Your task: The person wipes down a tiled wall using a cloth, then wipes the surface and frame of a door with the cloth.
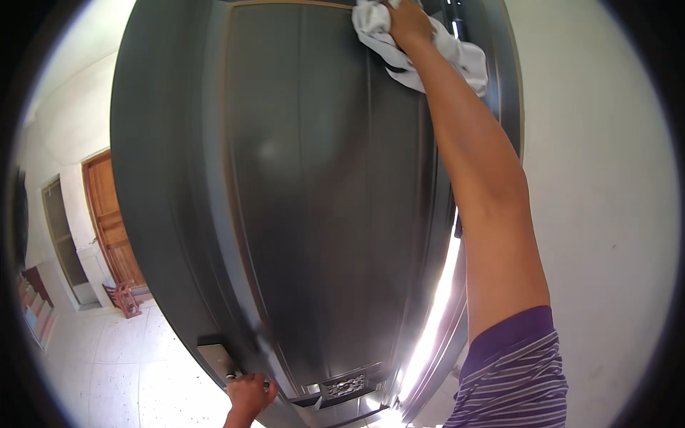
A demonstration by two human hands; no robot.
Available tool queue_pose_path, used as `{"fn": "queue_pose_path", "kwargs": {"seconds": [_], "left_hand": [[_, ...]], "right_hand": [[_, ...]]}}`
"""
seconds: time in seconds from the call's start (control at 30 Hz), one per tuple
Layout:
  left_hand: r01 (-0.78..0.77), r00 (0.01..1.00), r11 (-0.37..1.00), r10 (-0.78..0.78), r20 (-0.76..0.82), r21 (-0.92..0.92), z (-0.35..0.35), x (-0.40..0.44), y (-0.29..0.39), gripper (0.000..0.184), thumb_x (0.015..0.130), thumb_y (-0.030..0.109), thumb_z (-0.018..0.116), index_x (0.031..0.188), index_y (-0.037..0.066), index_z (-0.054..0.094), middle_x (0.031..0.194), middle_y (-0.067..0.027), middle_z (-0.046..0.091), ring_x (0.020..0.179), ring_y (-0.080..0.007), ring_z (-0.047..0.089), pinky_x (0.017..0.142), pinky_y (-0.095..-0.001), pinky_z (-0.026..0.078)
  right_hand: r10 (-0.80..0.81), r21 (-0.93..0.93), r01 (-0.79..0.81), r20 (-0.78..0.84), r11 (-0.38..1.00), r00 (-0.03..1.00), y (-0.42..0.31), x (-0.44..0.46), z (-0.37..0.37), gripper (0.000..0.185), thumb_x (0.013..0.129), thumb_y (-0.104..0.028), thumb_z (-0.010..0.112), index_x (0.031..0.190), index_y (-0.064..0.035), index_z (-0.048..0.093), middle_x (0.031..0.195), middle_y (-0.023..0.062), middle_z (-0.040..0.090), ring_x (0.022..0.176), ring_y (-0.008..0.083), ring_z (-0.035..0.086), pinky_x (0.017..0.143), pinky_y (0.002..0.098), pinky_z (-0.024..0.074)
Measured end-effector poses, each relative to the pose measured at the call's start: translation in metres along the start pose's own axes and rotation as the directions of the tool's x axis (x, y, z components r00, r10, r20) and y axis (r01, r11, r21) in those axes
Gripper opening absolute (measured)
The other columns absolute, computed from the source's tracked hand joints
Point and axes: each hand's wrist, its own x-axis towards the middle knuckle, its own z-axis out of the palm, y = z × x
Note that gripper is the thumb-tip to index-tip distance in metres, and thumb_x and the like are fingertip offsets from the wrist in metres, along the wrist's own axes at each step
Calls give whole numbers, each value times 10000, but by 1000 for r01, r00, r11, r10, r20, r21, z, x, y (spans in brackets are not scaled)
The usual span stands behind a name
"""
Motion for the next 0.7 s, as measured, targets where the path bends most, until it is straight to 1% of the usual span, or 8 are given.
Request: {"fn": "queue_pose_path", "kwargs": {"seconds": [0.1,0.17,0.2,0.27,0.33,0.53,0.6,0.7], "left_hand": [[20,1000,1000,-20,1,7,15,-2,-1,314,741,376,731,648,87,647,607,-100,653,538,-281,664,504,-423,498],[30,1000,999,-30,-8,-14,14,0,2,310,731,369,735,650,86,636,603,-107,649,540,-296,664,513,-435,498],[22,1000,1000,-22,-19,3,13,-2,5,311,725,369,737,645,87,632,595,-106,642,537,-301,661,505,-438,490],[11,1000,1000,-11,-22,14,12,-5,5,311,719,368,740,640,89,628,587,-105,635,534,-306,658,497,-441,482],[-56,998,998,56,15,-11,13,-4,2,265,857,363,740,918,115,672,754,-86,709,644,-267,701,557,-394,567],[40,999,999,-40,22,0,15,2,20,237,820,346,757,782,133,659,702,-68,689,625,-262,693,563,-436,558],[2,1000,999,-2,9,36,23,3,22,231,803,338,769,771,135,662,691,-62,680,620,-252,688,579,-437,561],[35,999,999,-36,23,36,24,4,27,236,785,341,779,763,132,672,699,-69,685,626,-257,688,595,-435,567]], "right_hand": [[269,209,-293,138,933,953,10,-67,-33,370,854,-410,684,1125,-158,701,1124,189,693,1070,409,649,893,486,525],[315,150,-340,170,928,934,22,-88,-45,290,925,-286,615,1156,-119,667,1140,223,671,1077,435,633,901,507,514],[312,142,-336,168,931,935,33,-84,-51,290,925,-286,615,1156,-119,667,1140,223,671,1077,435,633,901,507,514],[91,-71,-95,-54,993,994,54,-81,-58,348,931,-116,535,1257,-2,573,1178,248,640,1142,431,601,921,486,497],[86,-153,-102,-106,983,991,69,-62,-59,289,916,-49,491,1159,22,630,1149,259,646,1115,439,611,948,493,503],[28,-352,-32,-15,935,999,128,-35,-10,380,919,-110,513,1259,41,591,1098,273,684,1149,433,616,1038,452,471],[164,-565,244,575,788,802,146,-26,-2,466,885,-58,552,1335,62,532,1296,306,591,1228,381,586,1074,422,452],[126,-444,150,533,883,837,128,-38,-26,268,893,-74,529,1105,40,648,1142,285,653,1058,416,651,933,459,524]]}}
